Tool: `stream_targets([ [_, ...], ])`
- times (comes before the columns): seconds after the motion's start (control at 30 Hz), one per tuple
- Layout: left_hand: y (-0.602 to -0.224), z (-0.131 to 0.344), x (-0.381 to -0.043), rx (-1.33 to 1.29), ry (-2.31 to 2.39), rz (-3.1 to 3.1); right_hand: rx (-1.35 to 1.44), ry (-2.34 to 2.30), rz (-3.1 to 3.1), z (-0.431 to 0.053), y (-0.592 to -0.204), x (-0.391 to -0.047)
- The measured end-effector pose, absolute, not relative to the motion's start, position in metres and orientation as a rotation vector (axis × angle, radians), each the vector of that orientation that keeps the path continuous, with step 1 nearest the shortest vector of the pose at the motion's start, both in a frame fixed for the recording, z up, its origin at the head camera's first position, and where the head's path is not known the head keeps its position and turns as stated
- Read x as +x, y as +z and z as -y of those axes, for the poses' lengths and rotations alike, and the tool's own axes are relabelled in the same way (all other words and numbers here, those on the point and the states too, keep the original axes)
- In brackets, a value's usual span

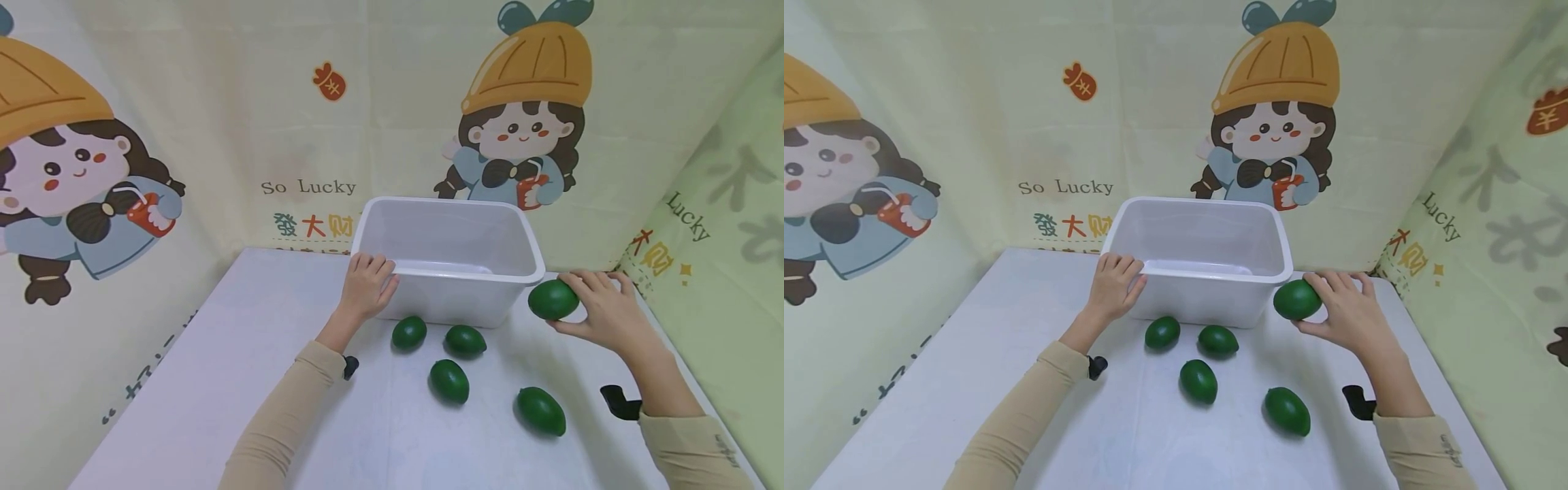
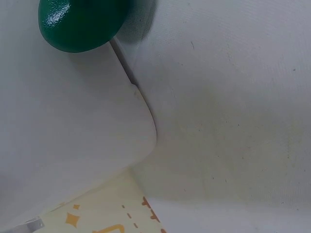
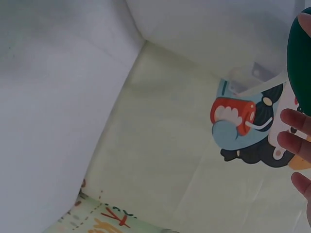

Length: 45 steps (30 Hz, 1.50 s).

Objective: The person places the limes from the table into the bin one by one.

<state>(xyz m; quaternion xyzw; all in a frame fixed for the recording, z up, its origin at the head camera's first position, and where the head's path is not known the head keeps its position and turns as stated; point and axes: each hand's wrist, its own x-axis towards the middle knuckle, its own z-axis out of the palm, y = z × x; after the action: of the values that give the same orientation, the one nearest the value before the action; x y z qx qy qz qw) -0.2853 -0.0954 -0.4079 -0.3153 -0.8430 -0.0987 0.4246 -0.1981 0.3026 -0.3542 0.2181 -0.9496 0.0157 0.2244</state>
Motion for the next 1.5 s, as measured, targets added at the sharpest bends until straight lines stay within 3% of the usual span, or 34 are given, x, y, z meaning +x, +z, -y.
stream_targets([
  [0.6,-0.408,0.095,-0.285,-0.788,-0.249,2.109,0.699,0.127,2.597,-0.282,-0.33,-0.206],
  [1.5,-0.409,0.093,-0.286,-0.766,-0.268,2.107,0.633,0.177,2.727,-0.26,-0.314,-0.242],
])
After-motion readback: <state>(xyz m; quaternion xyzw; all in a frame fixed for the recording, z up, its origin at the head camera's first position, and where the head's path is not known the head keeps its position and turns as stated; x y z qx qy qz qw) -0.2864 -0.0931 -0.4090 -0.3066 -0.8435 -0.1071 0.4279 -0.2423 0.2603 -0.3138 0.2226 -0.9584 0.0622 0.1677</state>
